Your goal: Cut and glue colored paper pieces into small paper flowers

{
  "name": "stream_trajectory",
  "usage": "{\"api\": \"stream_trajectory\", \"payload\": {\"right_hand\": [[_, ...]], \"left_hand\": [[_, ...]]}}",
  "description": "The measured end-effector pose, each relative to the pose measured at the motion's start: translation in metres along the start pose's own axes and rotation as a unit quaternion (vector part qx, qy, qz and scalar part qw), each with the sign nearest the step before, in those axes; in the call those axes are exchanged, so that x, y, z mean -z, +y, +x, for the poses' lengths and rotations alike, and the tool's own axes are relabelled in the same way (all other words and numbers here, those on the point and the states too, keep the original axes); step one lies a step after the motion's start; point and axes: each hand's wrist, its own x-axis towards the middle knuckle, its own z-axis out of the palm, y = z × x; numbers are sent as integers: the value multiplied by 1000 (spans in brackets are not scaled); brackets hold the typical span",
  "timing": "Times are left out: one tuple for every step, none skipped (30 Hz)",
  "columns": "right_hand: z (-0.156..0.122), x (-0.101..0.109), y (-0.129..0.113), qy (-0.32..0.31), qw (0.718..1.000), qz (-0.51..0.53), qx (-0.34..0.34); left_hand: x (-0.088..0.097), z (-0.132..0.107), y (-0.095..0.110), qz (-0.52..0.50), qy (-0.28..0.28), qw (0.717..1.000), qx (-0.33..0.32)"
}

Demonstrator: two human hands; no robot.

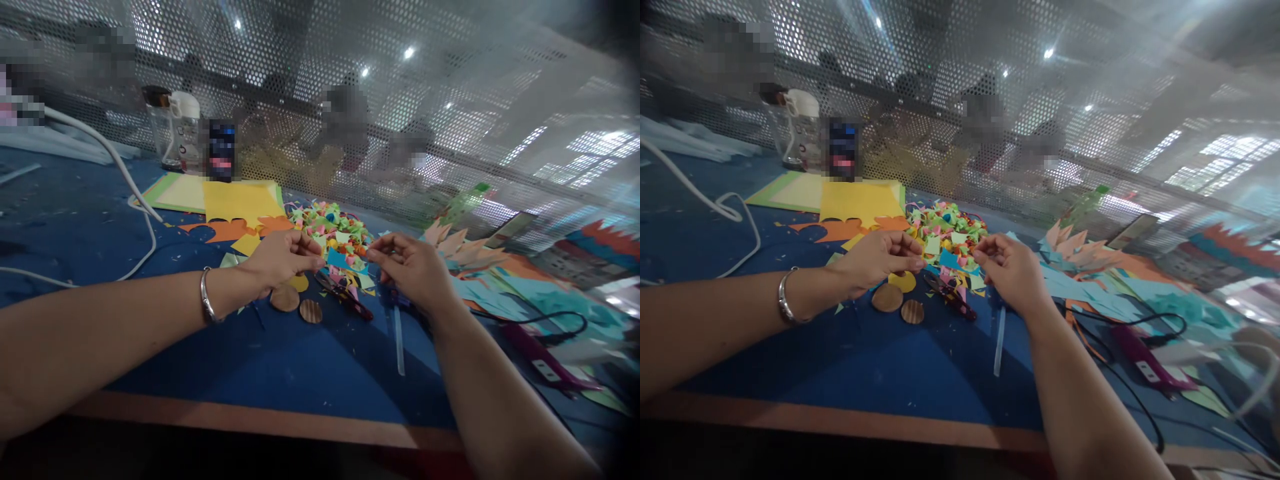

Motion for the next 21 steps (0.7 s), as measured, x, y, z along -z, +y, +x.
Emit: {"api": "stream_trajectory", "payload": {"right_hand": [[1,2,3,-4,1000,-17,-6],[3,3,6,-8,999,-29,-12],[4,4,8,-10,999,-36,-17],[4,4,10,-12,999,-40,-20],[5,5,12,-12,999,-42,-23],[5,5,13,-9,999,-45,-24],[6,6,14,-5,998,-50,-23],[6,6,15,-1,998,-55,-19],[6,6,15,2,998,-60,-14],[6,6,15,3,998,-65,-7],[6,6,14,2,998,-70,-1],[5,5,12,-2,997,-74,6],[5,4,11,-8,997,-77,11],[4,2,9,-17,997,-80,14],[3,1,7,-28,996,-84,16],[3,-1,6,-40,995,-89,18],[2,-3,5,-52,994,-96,19],[2,-5,4,-64,993,-102,22],[2,-7,4,-73,991,-109,26],[1,-9,4,-80,990,-115,31],[1,-11,4,-89,988,-120,36]], "left_hand": [[1,0,1,-11,0,1000,1],[1,1,2,-23,1,1000,4],[2,1,3,-34,0,999,9],[3,1,5,-46,-1,999,13],[3,1,7,-57,-3,998,16],[4,1,10,-68,-6,998,18],[5,1,13,-77,-8,997,20],[5,0,15,-85,-10,996,21],[6,-1,17,-90,-12,996,22],[7,-2,19,-93,-13,995,23],[8,-3,19,-96,-14,995,23],[9,-4,19,-97,-14,995,26],[10,-6,18,-98,-12,995,30],[11,-6,16,-97,-8,995,36],[13,-7,14,-95,-1,995,43],[14,-8,12,-93,7,994,49],[16,-8,11,-92,16,994,53],[17,-7,9,-93,24,994,53],[19,-7,9,-95,31,994,50],[20,-6,9,-96,38,994,45],[22,-5,10,-96,43,994,37]]}}
